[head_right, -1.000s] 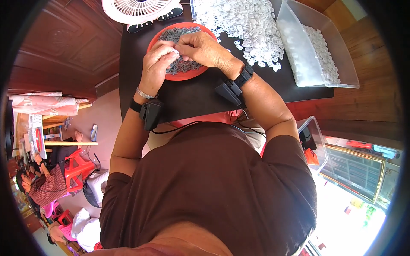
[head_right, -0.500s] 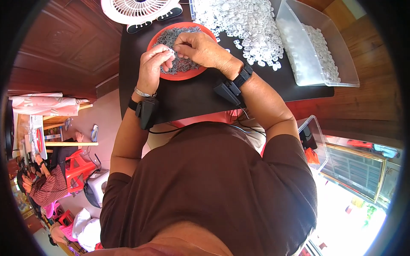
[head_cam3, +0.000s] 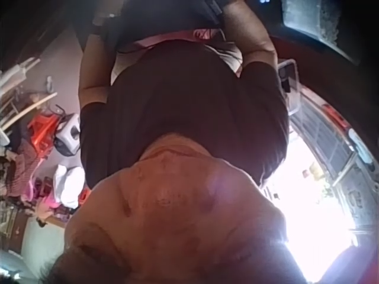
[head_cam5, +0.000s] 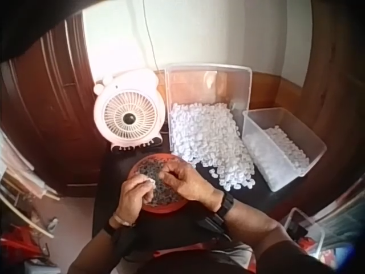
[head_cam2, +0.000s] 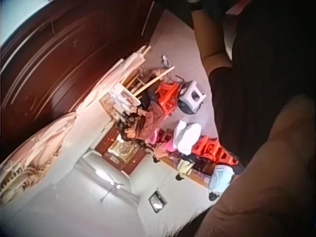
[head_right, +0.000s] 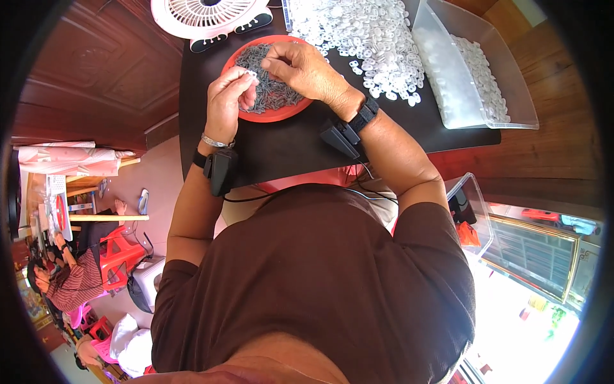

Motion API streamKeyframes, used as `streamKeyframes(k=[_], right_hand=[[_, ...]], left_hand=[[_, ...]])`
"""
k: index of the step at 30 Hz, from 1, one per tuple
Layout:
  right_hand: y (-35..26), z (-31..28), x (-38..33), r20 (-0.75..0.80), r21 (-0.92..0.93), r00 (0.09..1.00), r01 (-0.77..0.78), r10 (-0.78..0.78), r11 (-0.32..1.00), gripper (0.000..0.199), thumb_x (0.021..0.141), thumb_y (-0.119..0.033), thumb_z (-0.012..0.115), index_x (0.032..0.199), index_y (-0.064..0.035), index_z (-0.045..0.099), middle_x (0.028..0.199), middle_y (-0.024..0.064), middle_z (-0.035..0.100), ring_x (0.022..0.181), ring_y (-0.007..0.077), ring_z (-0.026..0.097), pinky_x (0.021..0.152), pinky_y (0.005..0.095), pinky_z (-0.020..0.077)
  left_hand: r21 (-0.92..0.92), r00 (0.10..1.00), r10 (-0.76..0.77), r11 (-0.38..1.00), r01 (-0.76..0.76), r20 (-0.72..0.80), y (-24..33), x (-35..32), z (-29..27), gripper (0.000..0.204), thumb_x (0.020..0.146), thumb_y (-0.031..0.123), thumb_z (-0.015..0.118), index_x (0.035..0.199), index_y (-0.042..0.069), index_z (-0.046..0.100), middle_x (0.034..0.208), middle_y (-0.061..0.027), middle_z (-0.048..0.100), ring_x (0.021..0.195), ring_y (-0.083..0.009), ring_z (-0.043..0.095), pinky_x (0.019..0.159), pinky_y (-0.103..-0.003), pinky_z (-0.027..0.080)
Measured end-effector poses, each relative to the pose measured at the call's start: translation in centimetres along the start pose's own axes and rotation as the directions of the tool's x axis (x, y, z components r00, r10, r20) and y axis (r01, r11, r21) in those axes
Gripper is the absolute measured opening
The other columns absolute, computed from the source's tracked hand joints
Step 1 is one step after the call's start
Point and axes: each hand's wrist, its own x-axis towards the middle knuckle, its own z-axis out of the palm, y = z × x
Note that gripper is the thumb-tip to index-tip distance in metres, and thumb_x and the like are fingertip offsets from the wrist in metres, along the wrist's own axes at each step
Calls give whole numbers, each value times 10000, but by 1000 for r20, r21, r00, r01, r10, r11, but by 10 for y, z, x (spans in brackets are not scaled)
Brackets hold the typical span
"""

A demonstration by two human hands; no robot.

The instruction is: Manually inserting small metal pins into white plastic component housings on a red tray.

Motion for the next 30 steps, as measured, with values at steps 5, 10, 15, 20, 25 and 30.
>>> streamKeyframes(k=[5,10,15,20,25,30], right_hand=[[-2,3,-1,60,256,997,37,-54,966,127,908,-122,553,901,-11,613,780,13,605,711,77,546,660,226,464],[-2,1,-2,60,276,997,27,-45,961,85,891,-83,573,907,-12,617,807,13,612,750,71,552,695,225,465],[-3,3,-3,47,190,993,102,-113,976,108,915,-99,568,935,-7,619,799,1,594,741,63,539,702,219,466],[-5,0,-3,84,115,985,139,-149,984,105,915,-88,561,928,0,617,802,4,595,749,72,545,717,227,471],[-9,-1,-4,82,70,990,110,-116,991,104,915,-84,555,926,-1,617,805,5,598,751,74,548,716,229,471],[-8,-3,-4,89,85,989,109,-117,990,91,902,-73,565,925,-2,618,813,2,603,754,70,544,706,228,461]], left_hand=[[17,1000,8,1000,-8,14,1,-2,2,214,913,186,502,833,15,603,653,-4,541,567,-62,472,528,-195,356],[11,1000,1,1000,-1,22,3,-3,4,219,915,191,499,831,16,601,653,-3,540,574,-61,474,534,-197,356],[71,998,26,997,-30,56,3,-3,5,227,909,200,502,787,24,576,627,11,510,564,-60,456,532,-200,341],[92,997,36,995,-42,67,4,-2,3,224,888,200,514,756,27,565,595,15,489,549,-60,448,521,-201,333],[104,997,45,993,-50,58,1,-2,2,217,871,198,522,736,32,562,588,17,484,535,-60,447,506,-204,331],[114,997,48,992,-55,58,0,-1,1,216,865,200,527,729,35,559,594,21,486,536,-55,446,504,-199,331]])
